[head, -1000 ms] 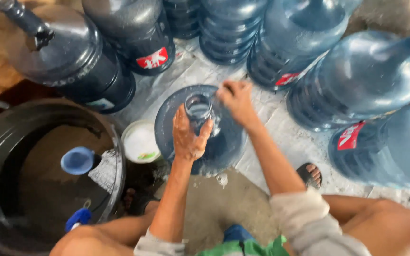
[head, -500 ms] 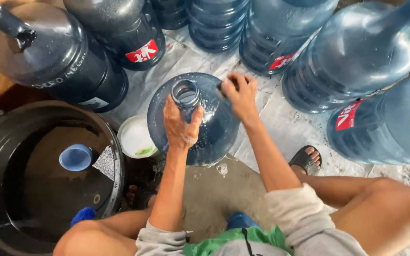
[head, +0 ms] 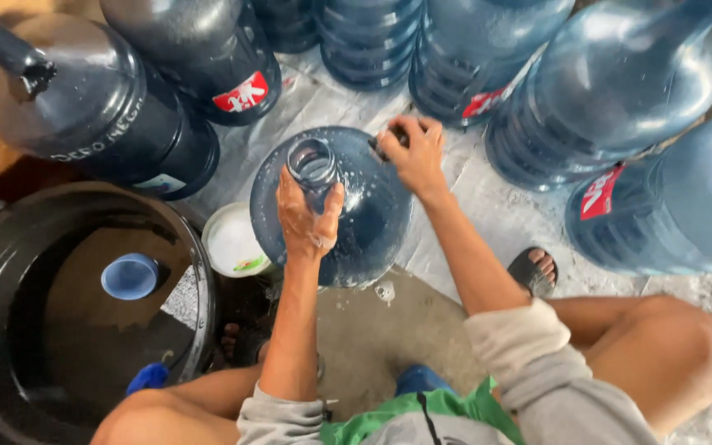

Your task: The person scrubs the exterior of a large blue water dispenser bottle using a soapy sponge. They rotate the bottle to clean different sides and the bottom, then place it upright among other bottles.

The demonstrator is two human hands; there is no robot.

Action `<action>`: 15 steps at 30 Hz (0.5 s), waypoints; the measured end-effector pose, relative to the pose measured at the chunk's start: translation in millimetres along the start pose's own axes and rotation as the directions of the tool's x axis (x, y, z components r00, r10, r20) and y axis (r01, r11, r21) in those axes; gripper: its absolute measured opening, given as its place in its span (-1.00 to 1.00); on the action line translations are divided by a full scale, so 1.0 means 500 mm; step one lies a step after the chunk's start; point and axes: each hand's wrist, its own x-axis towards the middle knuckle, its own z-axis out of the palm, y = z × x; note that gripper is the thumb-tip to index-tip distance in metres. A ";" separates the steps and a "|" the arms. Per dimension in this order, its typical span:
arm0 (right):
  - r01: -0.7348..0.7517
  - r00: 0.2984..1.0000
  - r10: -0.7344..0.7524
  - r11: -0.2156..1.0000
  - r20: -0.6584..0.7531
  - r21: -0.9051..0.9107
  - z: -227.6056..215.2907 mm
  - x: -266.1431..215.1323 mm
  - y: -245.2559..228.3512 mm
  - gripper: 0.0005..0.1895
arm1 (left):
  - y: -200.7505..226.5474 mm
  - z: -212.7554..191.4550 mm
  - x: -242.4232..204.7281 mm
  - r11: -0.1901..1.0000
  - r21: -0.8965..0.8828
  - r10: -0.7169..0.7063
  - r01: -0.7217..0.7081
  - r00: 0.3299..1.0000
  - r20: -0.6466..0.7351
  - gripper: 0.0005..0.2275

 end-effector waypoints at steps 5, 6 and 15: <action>0.118 0.989 -0.134 0.968 0.058 0.223 -0.065 -0.087 -0.089 -0.58 | 0.050 -0.025 0.026 0.995 -0.046 -0.083 0.086 0.995 0.055 -0.44; -0.036 0.994 -0.006 0.930 0.113 0.365 -0.083 -0.119 -0.111 -0.60 | 0.055 -0.025 0.026 0.993 -0.073 -0.086 0.090 0.995 0.055 -0.46; -0.295 0.954 0.289 0.952 0.084 0.083 -0.049 -0.039 -0.103 -0.63 | 0.074 -0.032 0.023 0.947 0.035 0.320 -0.318 0.946 -0.061 -0.58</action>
